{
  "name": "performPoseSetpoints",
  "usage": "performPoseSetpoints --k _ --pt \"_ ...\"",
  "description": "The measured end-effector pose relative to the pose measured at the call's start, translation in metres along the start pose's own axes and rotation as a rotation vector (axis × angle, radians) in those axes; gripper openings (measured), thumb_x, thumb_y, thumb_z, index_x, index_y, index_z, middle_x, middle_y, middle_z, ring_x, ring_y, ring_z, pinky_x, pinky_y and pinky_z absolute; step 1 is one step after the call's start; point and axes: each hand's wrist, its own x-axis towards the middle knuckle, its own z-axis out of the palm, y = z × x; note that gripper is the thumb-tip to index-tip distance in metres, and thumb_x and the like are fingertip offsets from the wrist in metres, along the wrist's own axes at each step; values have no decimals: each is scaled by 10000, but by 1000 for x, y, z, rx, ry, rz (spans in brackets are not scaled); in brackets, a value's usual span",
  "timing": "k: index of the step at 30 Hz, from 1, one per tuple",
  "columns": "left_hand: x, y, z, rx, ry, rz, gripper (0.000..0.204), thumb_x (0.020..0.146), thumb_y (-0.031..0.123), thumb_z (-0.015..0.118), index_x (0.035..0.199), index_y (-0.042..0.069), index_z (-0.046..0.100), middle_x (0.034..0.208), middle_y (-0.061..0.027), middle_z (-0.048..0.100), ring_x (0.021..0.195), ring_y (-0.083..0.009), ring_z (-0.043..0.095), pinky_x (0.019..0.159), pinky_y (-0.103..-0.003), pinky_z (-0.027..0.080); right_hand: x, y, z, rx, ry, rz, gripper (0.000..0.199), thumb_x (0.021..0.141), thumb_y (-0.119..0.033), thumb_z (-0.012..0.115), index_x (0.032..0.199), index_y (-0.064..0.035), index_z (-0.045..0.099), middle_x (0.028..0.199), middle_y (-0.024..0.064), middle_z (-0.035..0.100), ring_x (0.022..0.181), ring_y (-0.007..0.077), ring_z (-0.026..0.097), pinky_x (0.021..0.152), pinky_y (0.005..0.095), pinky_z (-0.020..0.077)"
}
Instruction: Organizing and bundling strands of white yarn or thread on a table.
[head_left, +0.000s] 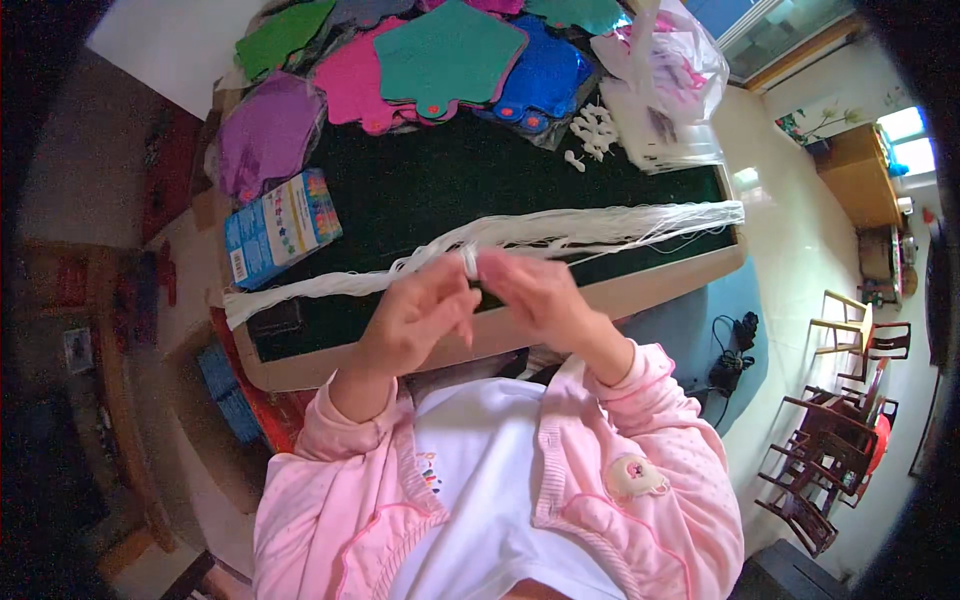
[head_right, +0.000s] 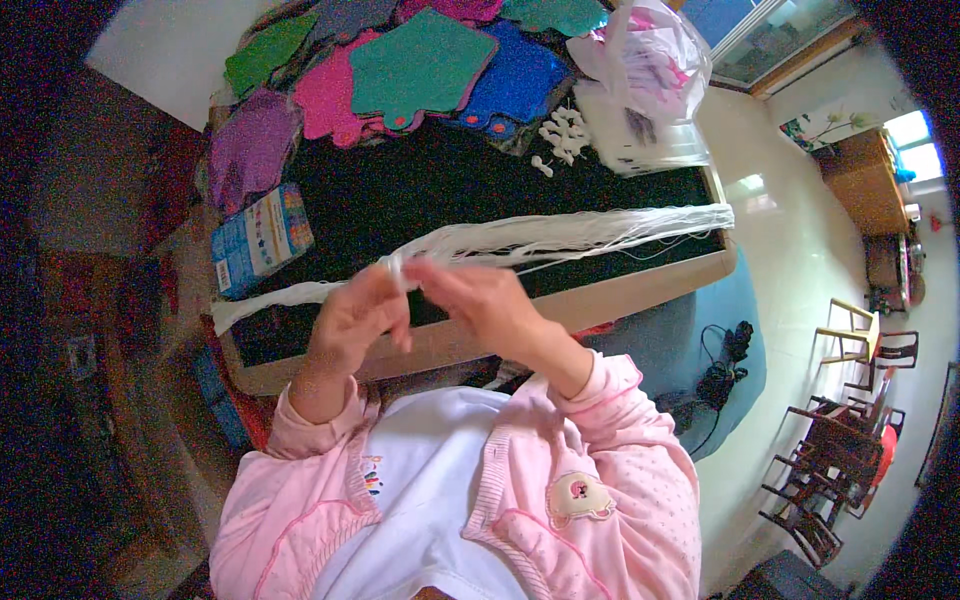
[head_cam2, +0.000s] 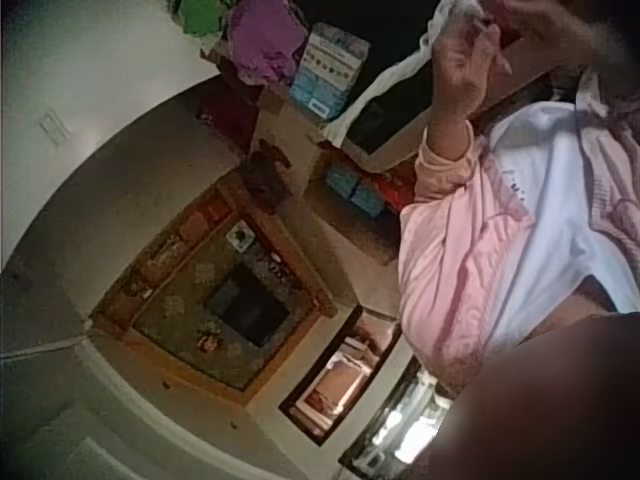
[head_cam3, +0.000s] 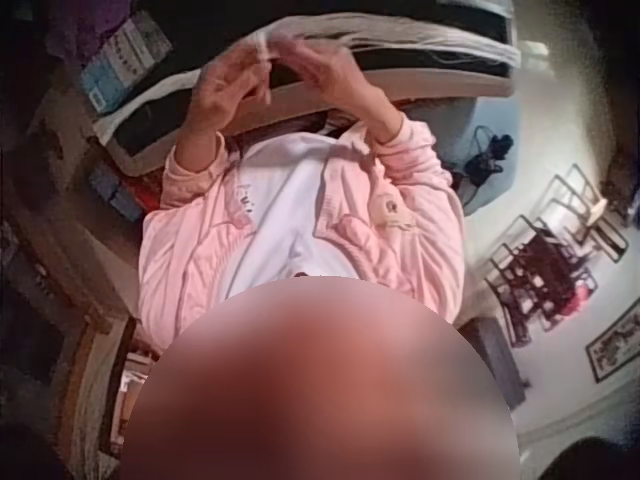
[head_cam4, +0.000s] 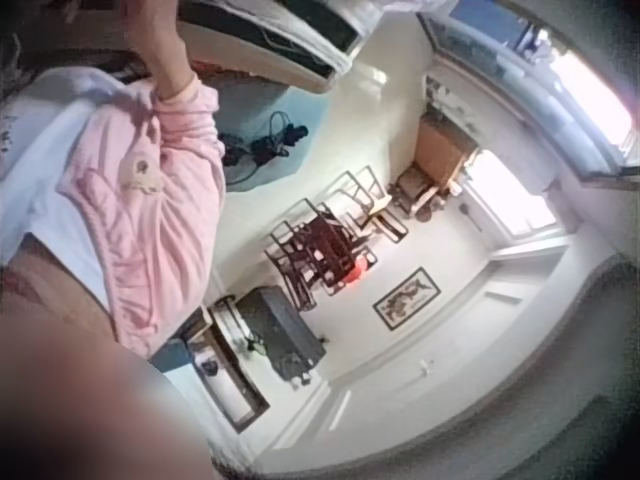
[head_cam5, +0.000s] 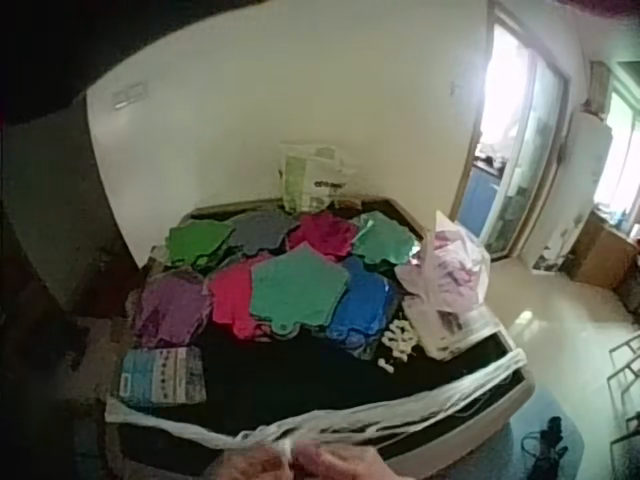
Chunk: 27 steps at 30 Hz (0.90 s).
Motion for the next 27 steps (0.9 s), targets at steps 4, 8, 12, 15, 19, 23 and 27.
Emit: performPoseSetpoints --k 4,8,12,15,19,23,27 --pt "3 -10 -10 632 -265 6 218 877 49 509 1076 -11 574 792 -21 600 623 -56 497 560 -197 439 -1 9 -6 -100 40 -59 235 704 35 601 932 0 555 747 130 570 651 307 584 541 351 453" --pt "13 5 8 75 189 99 118 862 54 540 928 -8 616 759 -13 616 606 -31 484 551 -174 408 -4 6 6 -61 -52 -32 207 665 42 575 863 -16 574 739 115 566 618 299 562 534 336 439" --pt "5 7 -12 390 -344 -295 290 830 56 535 1109 -17 565 768 -35 607 630 -64 519 566 -215 452 -2 9 -8 -79 113 -14 218 655 45 576 863 -21 577 737 122 558 635 302 560 544 340 442" --pt "4 -2 -4 75 8 63 311 811 -2 503 1112 6 580 720 -7 565 615 -60 512 546 -191 400 0 7 -6 -154 -58 73 186 666 11 614 847 0 572 751 117 570 636 289 570 543 328 445" --pt "4 -5 -14 445 -254 -19 307 819 -22 477 1116 -13 556 852 -56 629 605 -69 504 543 -200 415 5 -1 -14 -44 10 -9 213 658 17 591 868 -21 581 751 108 575 641 290 566 534 333 448" --pt "9 6 6 155 151 119 430 825 -38 474 1246 47 496 805 -27 557 635 -45 493 530 -179 386 7 11 -7 -267 -116 -37 273 666 -77 605 930 -72 538 699 93 535 644 290 567 537 379 449" --pt "-6 -5 -15 467 -307 -43 502 825 -46 473 1313 51 409 733 -6 499 646 -42 478 557 -190 397 14 -6 -18 -185 -44 -5 202 730 -111 604 917 -100 527 686 93 540 658 315 570 529 385 444"
